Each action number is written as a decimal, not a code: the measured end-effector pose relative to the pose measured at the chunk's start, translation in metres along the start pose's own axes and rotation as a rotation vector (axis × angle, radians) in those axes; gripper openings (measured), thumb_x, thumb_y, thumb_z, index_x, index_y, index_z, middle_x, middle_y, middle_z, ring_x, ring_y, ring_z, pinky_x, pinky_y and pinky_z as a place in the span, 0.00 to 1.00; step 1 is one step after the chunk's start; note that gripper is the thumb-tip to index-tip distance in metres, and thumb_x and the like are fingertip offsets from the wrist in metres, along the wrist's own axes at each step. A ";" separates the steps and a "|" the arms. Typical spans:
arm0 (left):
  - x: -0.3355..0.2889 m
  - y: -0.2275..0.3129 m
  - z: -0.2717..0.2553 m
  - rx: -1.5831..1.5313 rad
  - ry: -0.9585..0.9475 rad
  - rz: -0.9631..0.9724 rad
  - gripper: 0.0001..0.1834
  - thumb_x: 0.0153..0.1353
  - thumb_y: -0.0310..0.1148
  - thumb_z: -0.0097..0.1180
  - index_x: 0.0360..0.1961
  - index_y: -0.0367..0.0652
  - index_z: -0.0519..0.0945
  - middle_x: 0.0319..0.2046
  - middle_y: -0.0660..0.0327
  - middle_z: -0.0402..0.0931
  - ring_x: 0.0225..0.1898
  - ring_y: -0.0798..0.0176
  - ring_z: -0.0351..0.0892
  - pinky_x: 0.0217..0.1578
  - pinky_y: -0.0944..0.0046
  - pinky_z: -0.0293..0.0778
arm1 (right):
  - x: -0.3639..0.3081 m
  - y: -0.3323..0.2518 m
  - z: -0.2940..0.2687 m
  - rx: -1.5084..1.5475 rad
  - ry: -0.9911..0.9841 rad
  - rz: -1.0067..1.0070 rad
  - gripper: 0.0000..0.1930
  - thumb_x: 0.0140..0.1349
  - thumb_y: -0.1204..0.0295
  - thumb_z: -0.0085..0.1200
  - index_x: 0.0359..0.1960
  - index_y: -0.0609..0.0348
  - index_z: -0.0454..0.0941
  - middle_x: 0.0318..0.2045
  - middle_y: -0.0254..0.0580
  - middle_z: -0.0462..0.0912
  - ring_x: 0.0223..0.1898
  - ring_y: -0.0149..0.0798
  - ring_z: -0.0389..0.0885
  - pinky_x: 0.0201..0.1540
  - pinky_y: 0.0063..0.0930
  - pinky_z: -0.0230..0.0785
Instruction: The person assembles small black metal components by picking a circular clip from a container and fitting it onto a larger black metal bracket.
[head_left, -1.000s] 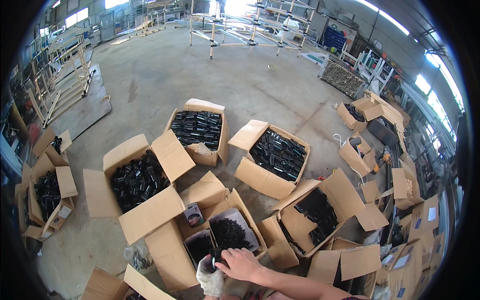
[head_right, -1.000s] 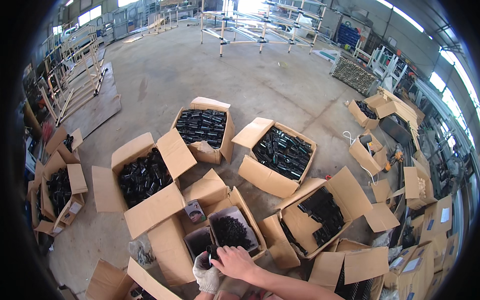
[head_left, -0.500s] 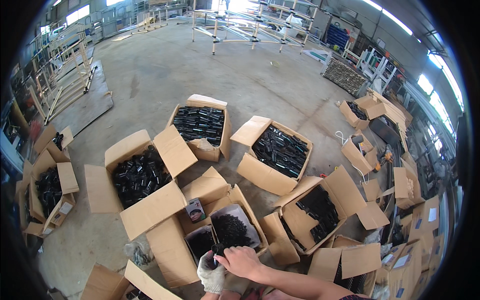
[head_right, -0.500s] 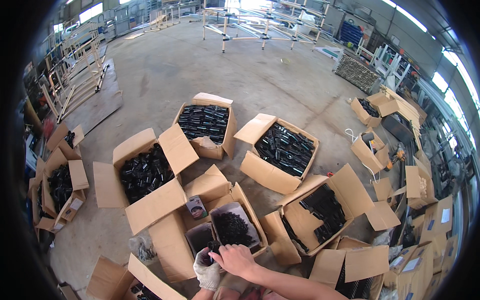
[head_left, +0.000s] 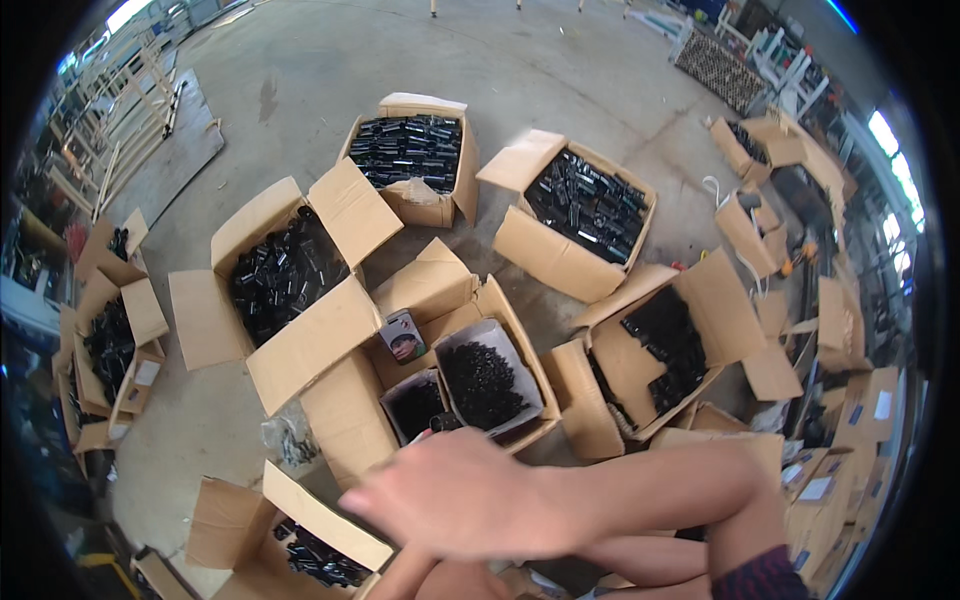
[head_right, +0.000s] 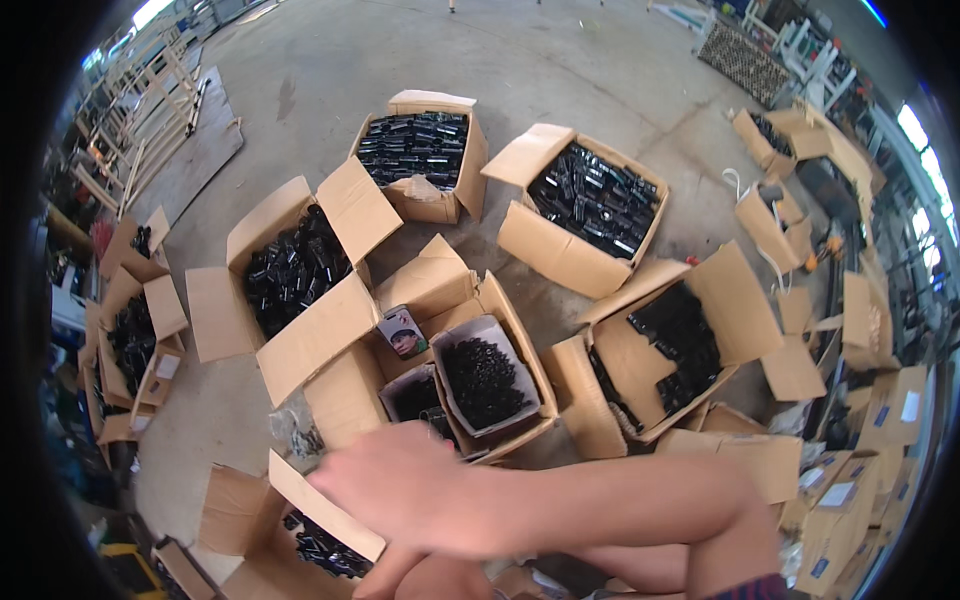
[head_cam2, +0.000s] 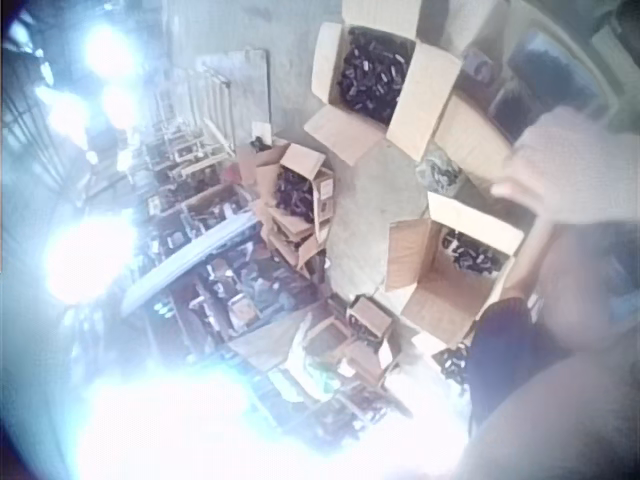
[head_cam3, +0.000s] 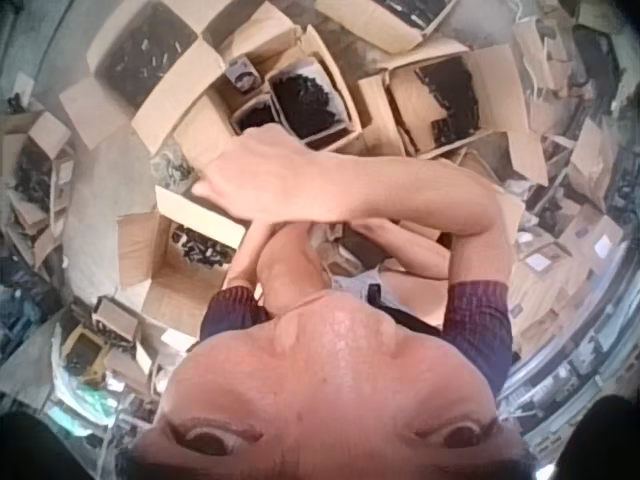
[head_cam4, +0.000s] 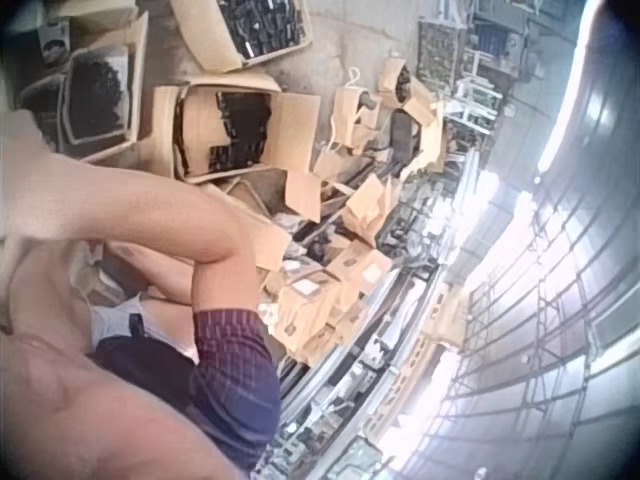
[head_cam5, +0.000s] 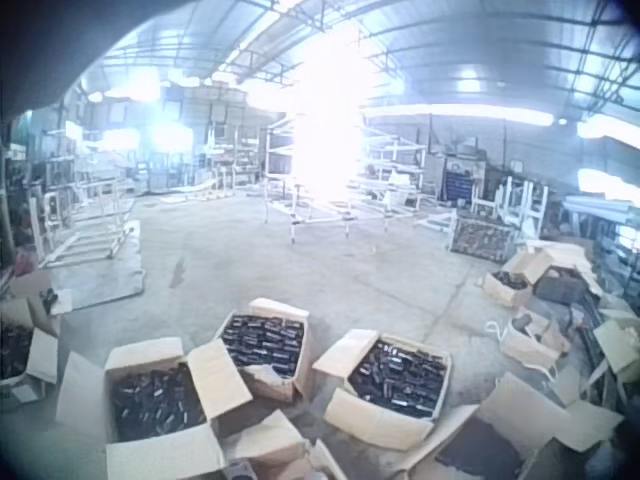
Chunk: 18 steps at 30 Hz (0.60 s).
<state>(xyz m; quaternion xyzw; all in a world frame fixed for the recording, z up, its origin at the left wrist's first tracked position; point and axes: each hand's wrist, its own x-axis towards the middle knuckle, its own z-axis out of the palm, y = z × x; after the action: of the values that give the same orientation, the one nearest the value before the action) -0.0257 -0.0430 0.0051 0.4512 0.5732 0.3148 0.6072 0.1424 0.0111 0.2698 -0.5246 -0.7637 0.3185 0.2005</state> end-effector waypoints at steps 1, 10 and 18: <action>0.009 0.006 0.004 -0.003 0.046 -0.010 0.26 0.56 0.23 0.74 0.56 0.38 0.79 0.46 0.57 0.83 0.51 0.65 0.81 0.54 0.63 0.77 | 0.020 -0.022 -0.025 0.020 -0.124 -0.098 0.09 0.64 0.69 0.52 0.33 0.58 0.82 0.28 0.49 0.87 0.30 0.51 0.90 0.29 0.46 0.83; 0.028 0.004 0.032 -0.181 -0.001 -0.016 0.32 0.53 0.17 0.75 0.59 0.33 0.77 0.44 0.56 0.83 0.44 0.66 0.83 0.47 0.64 0.82 | -0.007 -0.049 -0.116 0.015 -0.133 0.237 0.08 0.63 0.72 0.55 0.33 0.67 0.81 0.28 0.54 0.86 0.30 0.49 0.90 0.31 0.43 0.82; 0.020 0.021 0.009 -0.218 -0.002 0.002 0.30 0.53 0.18 0.75 0.58 0.32 0.77 0.45 0.56 0.83 0.46 0.65 0.83 0.48 0.63 0.81 | -0.057 -0.056 -0.144 0.111 -0.027 0.255 0.08 0.65 0.74 0.55 0.43 0.65 0.75 0.28 0.47 0.84 0.27 0.41 0.86 0.30 0.36 0.77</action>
<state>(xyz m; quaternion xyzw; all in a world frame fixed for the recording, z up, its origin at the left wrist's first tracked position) -0.0111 -0.0189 0.0151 0.3834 0.5343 0.3756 0.6531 0.2182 -0.0160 0.4141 -0.6011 -0.6748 0.3901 0.1766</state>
